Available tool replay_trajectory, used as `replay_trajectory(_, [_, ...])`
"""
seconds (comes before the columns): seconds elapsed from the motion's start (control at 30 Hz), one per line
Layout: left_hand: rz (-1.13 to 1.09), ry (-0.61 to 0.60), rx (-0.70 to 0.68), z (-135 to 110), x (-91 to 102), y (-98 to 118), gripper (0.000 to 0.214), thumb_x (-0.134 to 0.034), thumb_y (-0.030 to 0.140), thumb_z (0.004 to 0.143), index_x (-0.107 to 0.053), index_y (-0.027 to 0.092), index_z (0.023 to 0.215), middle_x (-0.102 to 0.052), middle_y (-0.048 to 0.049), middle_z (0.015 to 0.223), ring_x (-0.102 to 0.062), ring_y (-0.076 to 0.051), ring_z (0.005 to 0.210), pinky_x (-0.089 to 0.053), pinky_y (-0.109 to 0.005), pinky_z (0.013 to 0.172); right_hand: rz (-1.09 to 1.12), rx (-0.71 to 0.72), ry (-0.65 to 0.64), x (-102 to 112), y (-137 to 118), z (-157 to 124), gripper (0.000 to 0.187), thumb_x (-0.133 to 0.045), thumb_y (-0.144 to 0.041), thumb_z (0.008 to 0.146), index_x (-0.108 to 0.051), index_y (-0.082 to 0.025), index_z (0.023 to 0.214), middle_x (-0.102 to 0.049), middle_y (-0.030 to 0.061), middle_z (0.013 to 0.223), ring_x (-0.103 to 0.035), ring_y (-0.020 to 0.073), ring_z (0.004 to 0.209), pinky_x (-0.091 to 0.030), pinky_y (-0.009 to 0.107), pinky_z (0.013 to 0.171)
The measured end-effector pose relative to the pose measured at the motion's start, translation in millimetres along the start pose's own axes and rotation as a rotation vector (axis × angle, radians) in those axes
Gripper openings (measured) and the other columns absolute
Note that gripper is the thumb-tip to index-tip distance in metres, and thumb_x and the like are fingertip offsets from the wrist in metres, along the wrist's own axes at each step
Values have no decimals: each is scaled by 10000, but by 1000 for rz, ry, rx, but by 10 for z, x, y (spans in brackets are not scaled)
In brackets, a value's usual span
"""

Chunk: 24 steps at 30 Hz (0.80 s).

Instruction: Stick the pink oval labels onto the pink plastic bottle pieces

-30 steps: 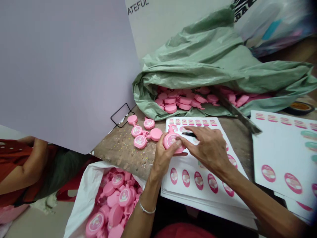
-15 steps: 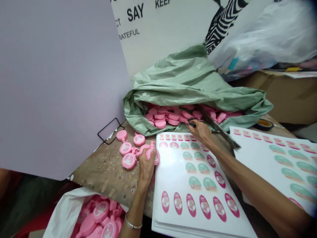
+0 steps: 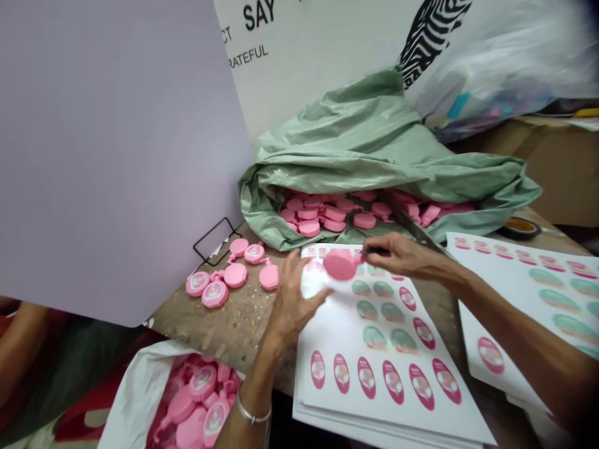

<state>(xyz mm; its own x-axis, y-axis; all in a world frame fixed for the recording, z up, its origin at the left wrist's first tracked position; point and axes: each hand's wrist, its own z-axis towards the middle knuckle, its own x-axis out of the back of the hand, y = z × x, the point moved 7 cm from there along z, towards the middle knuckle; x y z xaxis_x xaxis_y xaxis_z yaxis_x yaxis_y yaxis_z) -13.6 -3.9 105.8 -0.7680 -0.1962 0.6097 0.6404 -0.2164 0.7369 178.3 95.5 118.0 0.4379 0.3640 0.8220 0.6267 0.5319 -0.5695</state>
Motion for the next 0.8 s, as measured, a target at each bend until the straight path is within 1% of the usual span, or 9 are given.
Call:
replay_trajectory(0.07, [-321,-327,98,-85,-278,91,578,-749,388,703,-585,164,1210,-573,-140,1288,-529,-304,1202,-425,-436,1015,213,142,-246,-182,-319,-194,206,-465,-308,805,-509,-183,648,-423,-42,575,-370,91,533,-298,228,523])
replay_trajectory(0.1, [-479,-475,169,-175,-410,120,554,-745,411,704,-608,158,1177,-639,-132,1181,-604,-293,1084,-483,-412,932,277,169,-307,-259,-402,-257,220,-471,-316,816,-498,-181,645,-410,-46,581,-355,87,538,-298,227,525])
replay_trajectory(0.17, [-740,-612,327,-349,-582,112,471,-718,451,723,-646,137,1067,-701,-119,984,-674,-248,842,-543,-358,752,327,158,-280,-374,-396,-273,249,-477,-364,847,-525,-179,687,-444,-41,619,-377,92,569,-316,228,545])
replay_trajectory(0.23, [-900,-492,463,-399,-630,-23,462,-708,478,728,-629,126,1016,-708,-114,886,-670,-199,697,-548,-309,642,269,57,-80,-429,-184,-181,300,-431,-432,891,-568,-185,788,-524,-21,687,-447,111,613,-350,238,576])
replay_trajectory(0.33, [-962,-161,550,-268,-601,-298,513,-713,520,708,-596,125,1015,-690,-90,809,-651,-162,613,-559,-288,586,18,-186,295,-454,240,-74,351,-329,-448,936,-568,-199,875,-614,16,749,-539,148,653,-373,262,607])
replay_trajectory(0.4, [-948,-21,559,-106,-610,-427,528,-714,536,697,-600,126,1007,-669,-71,791,-651,-160,595,-572,-300,575,-112,-282,406,-526,400,-38,305,-355,-417,926,-564,-200,878,-644,48,767,-564,180,674,-366,286,622])
replay_trajectory(0.47, [-920,34,553,60,-663,-500,520,-730,527,677,-610,123,982,-648,-56,773,-654,-162,572,-573,-298,547,-184,-289,439,-611,445,-6,248,-407,-374,902,-575,-193,892,-663,89,827,-578,223,757,-364,320,683])
replay_trajectory(0.57, [-903,21,544,212,-784,-552,505,-738,508,672,-612,112,959,-638,-52,746,-657,-168,562,-566,-281,523,-272,-260,466,-689,424,2,224,-423,-327,893,-593,-182,904,-670,125,895,-568,269,879,-341,374,799])
replay_trajectory(0.8, [-870,-39,541,208,-900,-628,482,-703,483,721,-627,111,1018,-639,-59,764,-644,-158,590,-557,-280,557,-286,-225,462,-746,429,-16,197,-436,-300,883,-593,-197,823,-680,83,828,-570,227,814,-342,336,797])
